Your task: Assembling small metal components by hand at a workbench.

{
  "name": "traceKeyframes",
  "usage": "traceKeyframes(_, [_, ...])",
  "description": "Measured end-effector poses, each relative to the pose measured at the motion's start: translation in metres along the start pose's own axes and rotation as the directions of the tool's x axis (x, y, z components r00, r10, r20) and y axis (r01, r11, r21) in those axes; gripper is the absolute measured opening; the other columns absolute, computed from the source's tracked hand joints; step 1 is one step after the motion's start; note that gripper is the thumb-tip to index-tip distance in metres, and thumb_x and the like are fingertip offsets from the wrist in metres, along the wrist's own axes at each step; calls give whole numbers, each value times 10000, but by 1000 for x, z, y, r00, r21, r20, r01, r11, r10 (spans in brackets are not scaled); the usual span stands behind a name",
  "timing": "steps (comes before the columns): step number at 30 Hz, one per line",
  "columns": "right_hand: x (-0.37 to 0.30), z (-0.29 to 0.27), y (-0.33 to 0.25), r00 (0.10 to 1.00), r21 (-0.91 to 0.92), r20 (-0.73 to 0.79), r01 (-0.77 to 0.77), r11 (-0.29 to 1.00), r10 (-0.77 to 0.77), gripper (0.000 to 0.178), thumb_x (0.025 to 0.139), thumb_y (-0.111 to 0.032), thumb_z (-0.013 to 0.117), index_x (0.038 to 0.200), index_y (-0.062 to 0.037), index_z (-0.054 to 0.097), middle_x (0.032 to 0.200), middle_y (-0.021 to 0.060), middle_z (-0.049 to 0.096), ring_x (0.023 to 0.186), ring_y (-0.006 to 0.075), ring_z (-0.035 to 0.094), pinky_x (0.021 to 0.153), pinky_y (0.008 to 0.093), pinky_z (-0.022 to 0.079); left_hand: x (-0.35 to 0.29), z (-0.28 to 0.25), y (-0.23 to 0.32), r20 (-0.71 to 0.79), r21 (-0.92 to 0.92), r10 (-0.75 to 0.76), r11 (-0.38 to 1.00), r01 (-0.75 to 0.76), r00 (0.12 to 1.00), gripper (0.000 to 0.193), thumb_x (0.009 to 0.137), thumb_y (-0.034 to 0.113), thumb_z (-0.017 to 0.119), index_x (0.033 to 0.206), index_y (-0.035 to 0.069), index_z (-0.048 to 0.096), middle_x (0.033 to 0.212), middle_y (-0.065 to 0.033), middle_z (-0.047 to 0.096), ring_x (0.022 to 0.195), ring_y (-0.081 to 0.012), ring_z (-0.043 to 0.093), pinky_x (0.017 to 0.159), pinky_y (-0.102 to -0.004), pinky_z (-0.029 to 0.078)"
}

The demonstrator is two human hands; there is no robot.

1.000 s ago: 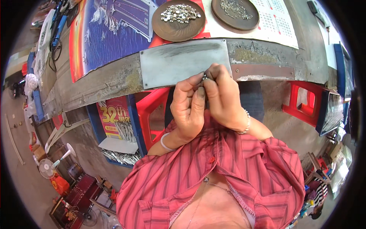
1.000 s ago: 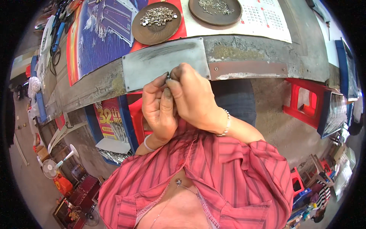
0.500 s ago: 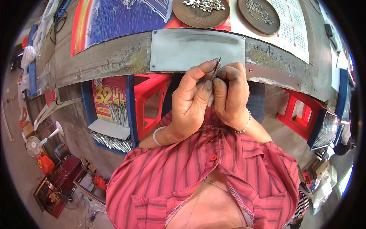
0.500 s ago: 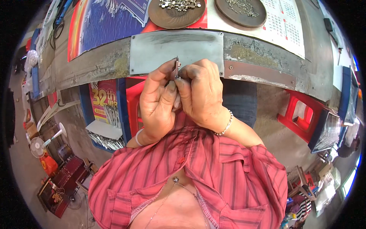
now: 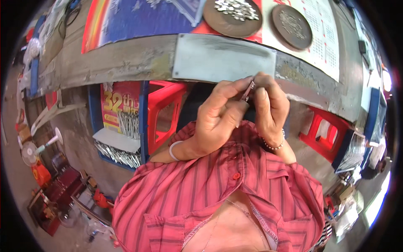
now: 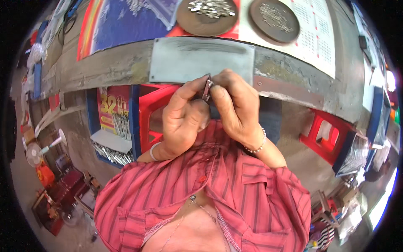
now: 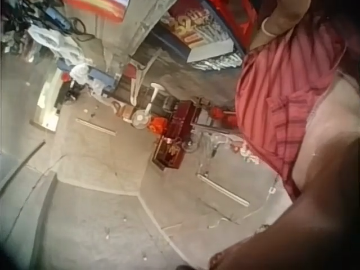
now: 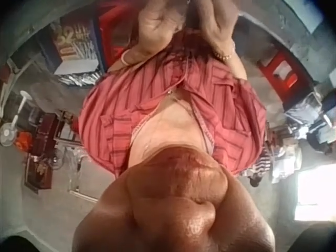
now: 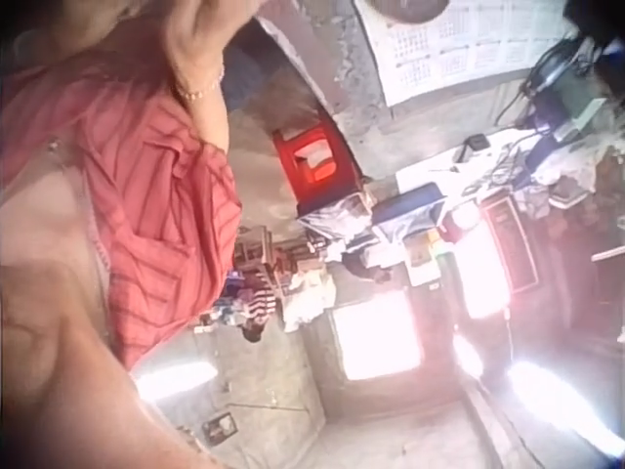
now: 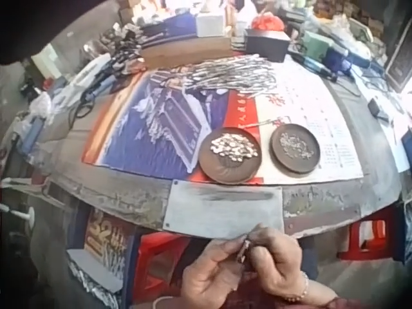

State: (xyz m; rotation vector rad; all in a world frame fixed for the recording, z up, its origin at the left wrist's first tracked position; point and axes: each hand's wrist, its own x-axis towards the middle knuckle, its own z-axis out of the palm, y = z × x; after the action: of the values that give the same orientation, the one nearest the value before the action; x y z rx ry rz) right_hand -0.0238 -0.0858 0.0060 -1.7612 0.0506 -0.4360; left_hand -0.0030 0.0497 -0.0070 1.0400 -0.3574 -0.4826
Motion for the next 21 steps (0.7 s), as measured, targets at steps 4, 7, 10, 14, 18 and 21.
traceKeyframes(4, [-1, 13, 3, 944, -251, -40, 309, 917, -329, 118, 741, 71, 576, 847, 28, 545, 735, 144, 541, 623, 254, 531, 597, 316, 462, -8, -10, -2, 34, 224, 150, 962, -154, 988, 396, 959, 100, 505, 1335, -5, 437, 943, -8, 604, 667, -48, 501, 577, -180, 420])
traceKeyframes(7, [-11, 27, -6, 961, -320, -25, 253, 913, -275, 74, 892, -66, 480, 906, 4, 459, 780, 142, 470, 710, 235, 459, 655, 330, 404, -6, -15, 6, 68, 323, 381, 866, -382, 922, 359, 950, 43, 490, 1304, -16, 476, 978, -100, 640, 820, -116, 604, 702, -237, 483])
traceKeyframes(10, [-9, 37, -15, 968, -198, 97, 246, 949, -231, 160, 949, -145, 467, 931, 11, 443, 764, 109, 486, 716, 218, 471, 647, 333, 402, -16, -21, 10, 42, 288, 428, 860, -421, 903, 361, 952, 28, 477, 1310, -16, 465, 982, -110, 642, 844, -140, 616, 720, -250, 489])
traceKeyframes(14, [-9, 52, -16, 959, -258, 156, 272, 927, -237, 130, 946, -106, 439, 920, 20, 448, 759, 114, 480, 676, 226, 467, 618, 333, 402, -24, -33, 13, -21, 326, 472, 836, -441, 881, 350, 958, 32, 465, 1304, -17, 461, 994, -122, 644, 863, -161, 628, 728, -256, 490])
traceKeyframes(18, [-8, 73, -15, 981, -231, 172, 126, 965, -87, 151, 964, -105, 395, 935, 27, 463, 794, 102, 483, 662, 180, 452, 611, 271, 386, -29, -48, 13, -69, 393, 470, 823, -409, 880, 355, 956, 23, 455, 1310, -9, 453, 949, -105, 640, 823, -163, 629, 713, -264, 492])
traceKeyframes(21, [3, 64, -10, 918, 186, 326, -295, 937, 225, 271, 997, -161, 329, 967, 50, 497, 873, 85, 526, 711, 151, 471, 656, 239, 384, -49, -70, 29, -95, 513, 306, 831, -217, 947, 343, 937, 58, 502, 1274, 0, 476, 964, -104, 632, 796, -163, 625, 713, -289, 501])
